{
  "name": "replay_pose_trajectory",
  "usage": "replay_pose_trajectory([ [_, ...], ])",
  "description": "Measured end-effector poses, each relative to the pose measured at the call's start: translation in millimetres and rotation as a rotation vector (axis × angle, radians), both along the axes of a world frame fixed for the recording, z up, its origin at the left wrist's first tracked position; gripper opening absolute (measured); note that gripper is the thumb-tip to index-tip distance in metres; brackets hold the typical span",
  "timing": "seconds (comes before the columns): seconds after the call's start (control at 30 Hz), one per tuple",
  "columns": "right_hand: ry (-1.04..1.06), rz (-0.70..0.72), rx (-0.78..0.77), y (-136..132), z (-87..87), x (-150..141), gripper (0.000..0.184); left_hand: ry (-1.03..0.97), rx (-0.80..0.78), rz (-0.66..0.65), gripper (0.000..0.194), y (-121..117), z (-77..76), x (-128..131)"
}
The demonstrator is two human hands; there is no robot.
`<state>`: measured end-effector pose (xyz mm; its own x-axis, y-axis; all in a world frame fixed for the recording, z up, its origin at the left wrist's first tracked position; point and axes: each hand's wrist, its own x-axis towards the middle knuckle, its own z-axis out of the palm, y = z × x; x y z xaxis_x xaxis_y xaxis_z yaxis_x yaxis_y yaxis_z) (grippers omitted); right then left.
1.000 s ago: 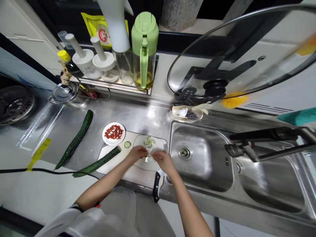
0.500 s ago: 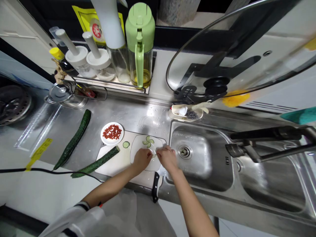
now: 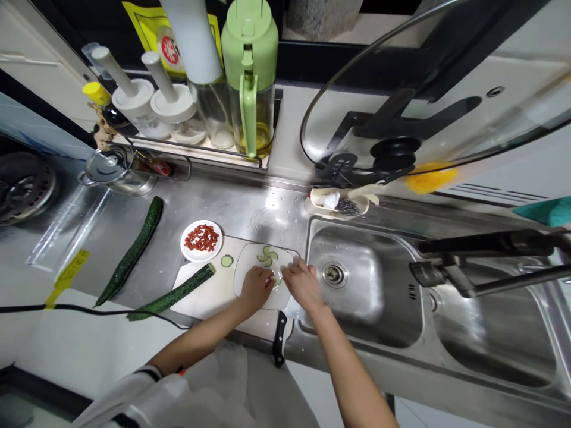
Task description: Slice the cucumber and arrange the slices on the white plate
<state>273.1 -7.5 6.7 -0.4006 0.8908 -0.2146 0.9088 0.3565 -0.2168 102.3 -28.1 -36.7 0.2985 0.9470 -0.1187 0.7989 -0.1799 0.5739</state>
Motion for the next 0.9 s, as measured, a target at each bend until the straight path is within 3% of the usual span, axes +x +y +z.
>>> replay_pose_trajectory([
  [0.27,0.124,-0.020,0.074,-6.5,-13.3,19.5,0.020,-0.011,0.026,-0.047,0.015,-1.3,-6.8,-3.6],
  [0.43,0.182,-0.165,0.145,-19.8,-13.9,30.4,0.026,-0.018,0.061,-0.102,0.019,-2.4,-1.6,-4.2],
  [0.53,0.168,-0.226,0.189,-39.2,-14.6,23.6,0.029,-0.027,0.091,-0.157,0.020,-4.7,0.9,-4.8],
  [0.7,0.092,-0.159,0.163,-72.1,-23.0,-5.5,0.036,-0.008,0.106,-0.219,0.022,-8.1,0.0,-5.7],
  [0.9,-0.033,-0.219,0.187,-82.4,-28.9,-18.5,0.040,0.018,0.129,-0.225,0.023,-8.3,-4.1,-4.9],
])
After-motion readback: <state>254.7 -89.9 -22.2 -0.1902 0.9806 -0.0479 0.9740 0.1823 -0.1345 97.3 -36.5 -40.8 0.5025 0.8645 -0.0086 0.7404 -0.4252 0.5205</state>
